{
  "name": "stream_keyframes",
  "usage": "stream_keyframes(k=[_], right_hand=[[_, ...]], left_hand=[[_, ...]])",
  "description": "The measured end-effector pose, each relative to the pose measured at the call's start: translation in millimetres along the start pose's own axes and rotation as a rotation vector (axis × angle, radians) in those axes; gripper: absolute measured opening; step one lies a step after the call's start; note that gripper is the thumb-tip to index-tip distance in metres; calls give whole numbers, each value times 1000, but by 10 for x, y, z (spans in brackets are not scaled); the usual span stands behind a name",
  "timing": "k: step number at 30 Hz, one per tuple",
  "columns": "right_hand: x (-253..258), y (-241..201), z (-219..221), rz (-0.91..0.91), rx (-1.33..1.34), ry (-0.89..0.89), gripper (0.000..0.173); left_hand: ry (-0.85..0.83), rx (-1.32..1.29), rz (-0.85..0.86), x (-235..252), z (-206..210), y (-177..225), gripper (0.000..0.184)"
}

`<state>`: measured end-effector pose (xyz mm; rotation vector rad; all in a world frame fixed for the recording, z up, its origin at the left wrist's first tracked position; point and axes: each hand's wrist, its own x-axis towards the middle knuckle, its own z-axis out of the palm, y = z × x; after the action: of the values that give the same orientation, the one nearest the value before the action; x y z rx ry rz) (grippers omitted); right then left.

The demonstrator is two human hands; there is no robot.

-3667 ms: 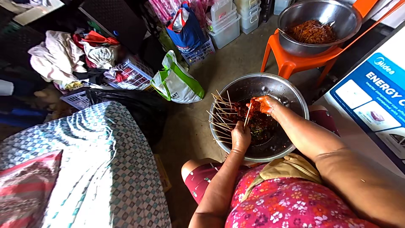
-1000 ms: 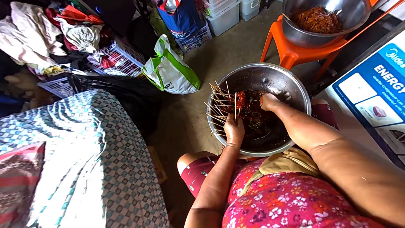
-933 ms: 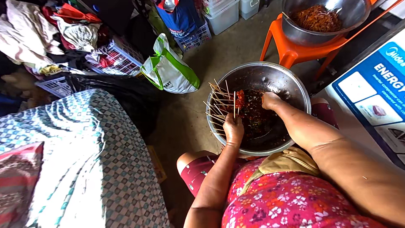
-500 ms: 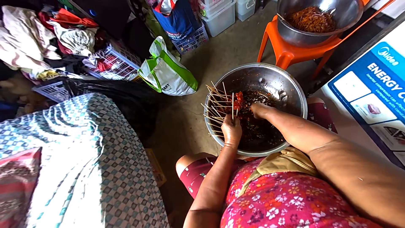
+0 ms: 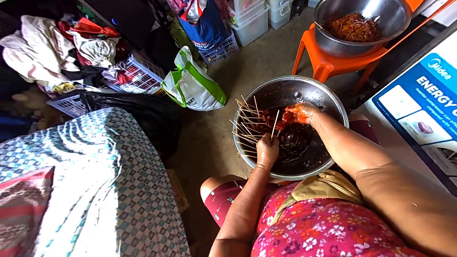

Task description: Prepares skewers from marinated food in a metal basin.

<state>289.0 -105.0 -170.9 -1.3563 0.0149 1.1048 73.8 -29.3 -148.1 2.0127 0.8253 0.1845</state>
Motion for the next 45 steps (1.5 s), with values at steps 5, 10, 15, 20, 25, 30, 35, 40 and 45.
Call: stream_keyframes(k=[5,10,15,20,25,30,35,40,45], right_hand=[[-16,13,35,-31,1,32,21],[-52,31,96,-48,-2,54,17],[-87,56,156,-31,103,80,18],[-139,43,227,-25,173,71,17],[-151,64,231,-28,91,42,14],[-92,48,193,-21,61,7,17],[-205,128,120,75,-653,-64,32],[-332,383,271,468,-1251,-525,30],[-98,228,53,256,-1423,-166,26]], left_hand=[[10,-6,8,-6,4,-7,16],[23,-4,6,-3,4,-1,13],[56,3,23,-33,22,-1,12],[80,32,25,-64,39,27,12],[72,62,41,-76,71,9,12],[88,50,59,-57,59,-6,13],[171,4,-5,-58,27,-41,16],[168,-5,-20,-82,9,-43,17],[172,-13,-14,-88,8,-48,16]])
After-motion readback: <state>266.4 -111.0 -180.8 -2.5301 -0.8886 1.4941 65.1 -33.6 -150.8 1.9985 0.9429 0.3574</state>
